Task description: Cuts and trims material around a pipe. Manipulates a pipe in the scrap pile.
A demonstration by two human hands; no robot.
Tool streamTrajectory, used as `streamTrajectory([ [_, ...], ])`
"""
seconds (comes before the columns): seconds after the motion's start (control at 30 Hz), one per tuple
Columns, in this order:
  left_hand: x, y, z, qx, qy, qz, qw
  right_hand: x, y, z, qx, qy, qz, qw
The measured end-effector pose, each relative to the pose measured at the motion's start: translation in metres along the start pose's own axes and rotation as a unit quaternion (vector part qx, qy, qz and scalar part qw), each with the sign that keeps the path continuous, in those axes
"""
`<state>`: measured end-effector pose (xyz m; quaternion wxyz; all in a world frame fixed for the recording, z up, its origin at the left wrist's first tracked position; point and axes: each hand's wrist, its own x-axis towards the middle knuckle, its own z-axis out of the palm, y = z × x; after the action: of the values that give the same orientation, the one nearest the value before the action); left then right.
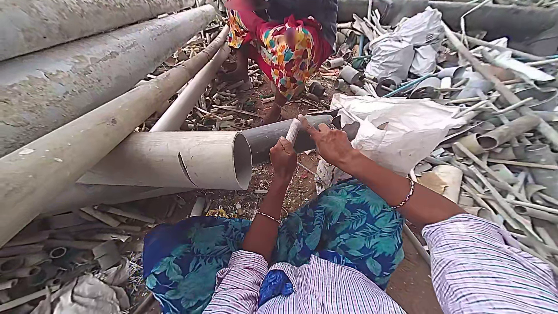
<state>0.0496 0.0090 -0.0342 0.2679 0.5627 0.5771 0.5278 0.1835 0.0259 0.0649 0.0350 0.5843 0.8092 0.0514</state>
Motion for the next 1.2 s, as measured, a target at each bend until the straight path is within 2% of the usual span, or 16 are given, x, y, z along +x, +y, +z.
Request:
streamTrajectory([
  [0.13,0.018,0.012,0.004,-0.002,0.048,0.01,0.999,-0.012,-0.007,0.012,0.011,0.046,-0.053,0.997],
  [0.17,0.021,0.017,0.004,0.002,0.054,-0.003,0.999,-0.007,0.0,0.014,0.009,0.041,-0.033,0.999],
  [0.23,0.018,0.019,0.004,0.009,0.049,-0.026,0.998,0.01,0.016,0.003,0.008,-0.017,0.075,0.997],
  [0.27,0.015,0.016,0.002,0.003,0.04,-0.034,0.999,0.011,0.019,0.0,0.022,-0.002,0.088,0.996],
  [0.37,0.013,0.011,0.0,-0.024,0.014,-0.038,0.999,-0.01,-0.008,0.004,0.039,0.122,-0.035,0.991],
  [0.47,0.014,0.012,-0.004,-0.068,-0.001,-0.078,0.995,-0.007,-0.019,0.022,0.037,0.083,-0.045,0.995],
  [0.57,0.014,0.016,-0.007,-0.12,0.002,-0.133,0.984,0.016,-0.008,-0.002,0.03,-0.01,0.083,0.996],
  [0.6,0.012,0.013,-0.009,-0.124,-0.003,-0.146,0.981,0.013,-0.01,-0.005,0.034,0.012,0.078,0.996],
  [0.67,0.02,0.012,-0.008,-0.125,-0.005,-0.152,0.981,0.0,-0.021,-0.001,0.027,0.093,-0.007,0.995],
  [0.7,0.018,0.012,-0.007,-0.125,-0.004,-0.152,0.98,-0.007,-0.027,0.009,0.024,0.094,-0.037,0.995],
  [0.73,0.019,0.013,-0.008,-0.131,-0.006,-0.155,0.979,-0.006,-0.029,0.013,0.016,0.065,-0.032,0.997],
  [0.8,0.015,0.015,-0.01,-0.134,-0.016,-0.174,0.975,0.01,-0.017,0.006,-0.011,-0.025,0.052,0.998],
  [0.87,0.013,0.009,-0.011,-0.129,-0.021,-0.182,0.975,0.017,-0.006,-0.003,-0.012,-0.036,0.082,0.996],
  [1.0,0.021,0.014,-0.01,-0.123,-0.006,-0.154,0.98,-0.013,-0.029,0.016,0.004,0.073,-0.071,0.995],
  [1.13,0.015,0.01,-0.009,-0.124,-0.01,-0.174,0.977,0.017,-0.003,-0.007,-0.022,-0.055,0.078,0.995],
  [1.2,0.021,0.007,-0.009,-0.133,-0.008,-0.143,0.981,0.007,-0.011,-0.01,-0.027,0.007,0.017,0.999],
])
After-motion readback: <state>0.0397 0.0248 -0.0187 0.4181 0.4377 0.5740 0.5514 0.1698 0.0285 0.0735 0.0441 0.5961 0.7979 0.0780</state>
